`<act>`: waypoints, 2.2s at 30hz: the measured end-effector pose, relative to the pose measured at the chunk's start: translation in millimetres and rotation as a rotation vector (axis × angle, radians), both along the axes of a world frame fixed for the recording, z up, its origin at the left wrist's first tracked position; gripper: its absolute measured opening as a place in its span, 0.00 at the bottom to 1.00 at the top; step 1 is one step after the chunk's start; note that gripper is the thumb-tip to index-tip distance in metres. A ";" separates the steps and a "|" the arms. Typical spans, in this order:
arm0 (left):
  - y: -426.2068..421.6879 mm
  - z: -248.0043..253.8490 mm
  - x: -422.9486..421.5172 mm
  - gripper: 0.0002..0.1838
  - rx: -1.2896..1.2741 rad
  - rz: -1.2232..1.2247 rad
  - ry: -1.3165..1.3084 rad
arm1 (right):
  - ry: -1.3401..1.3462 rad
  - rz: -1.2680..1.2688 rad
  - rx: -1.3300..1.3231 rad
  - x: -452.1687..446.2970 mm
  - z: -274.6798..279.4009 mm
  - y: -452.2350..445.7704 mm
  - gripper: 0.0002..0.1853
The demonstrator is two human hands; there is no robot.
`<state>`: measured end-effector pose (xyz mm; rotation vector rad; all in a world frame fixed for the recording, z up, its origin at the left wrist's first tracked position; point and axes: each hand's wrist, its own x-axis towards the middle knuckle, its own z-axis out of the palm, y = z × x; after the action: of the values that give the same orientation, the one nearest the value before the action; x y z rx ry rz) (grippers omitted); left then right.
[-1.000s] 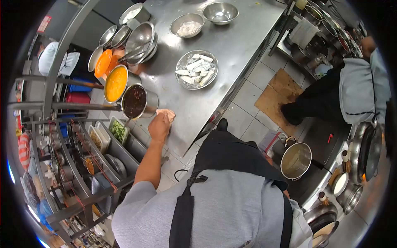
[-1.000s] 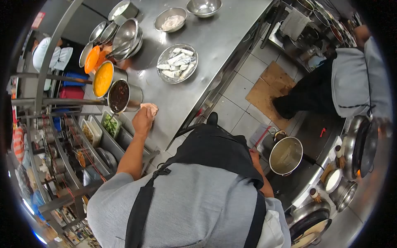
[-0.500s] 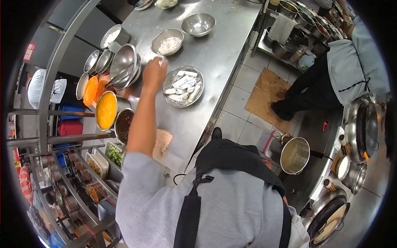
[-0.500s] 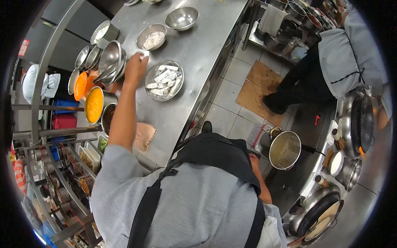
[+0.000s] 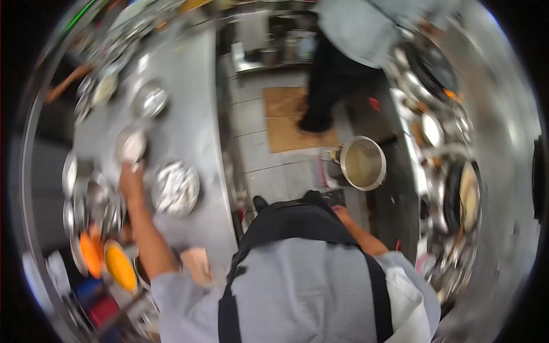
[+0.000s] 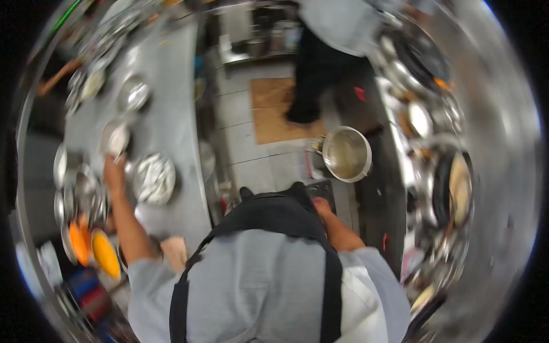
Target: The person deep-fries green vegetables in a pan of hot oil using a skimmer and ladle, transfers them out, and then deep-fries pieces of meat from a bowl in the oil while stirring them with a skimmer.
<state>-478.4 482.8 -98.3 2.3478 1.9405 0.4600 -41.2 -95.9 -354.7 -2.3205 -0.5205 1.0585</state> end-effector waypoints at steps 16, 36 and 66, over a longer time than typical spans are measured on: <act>-14.3 60.4 25.3 0.25 -0.165 -0.150 0.087 | 0.091 -0.294 -0.102 -20.8 40.5 36.2 0.14; -275.2 15.3 268.4 0.18 -0.692 -1.302 -0.104 | -0.232 0.152 -0.546 -225.7 8.0 -206.2 0.06; -855.7 -134.4 282.5 0.16 -0.245 -2.690 0.812 | 0.427 -1.921 1.621 -276.3 103.4 -336.4 0.25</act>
<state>-195.9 -372.9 -232.6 2.3236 -1.8321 -0.8479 -317.4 -432.3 -251.2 -0.3396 0.7566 -0.1174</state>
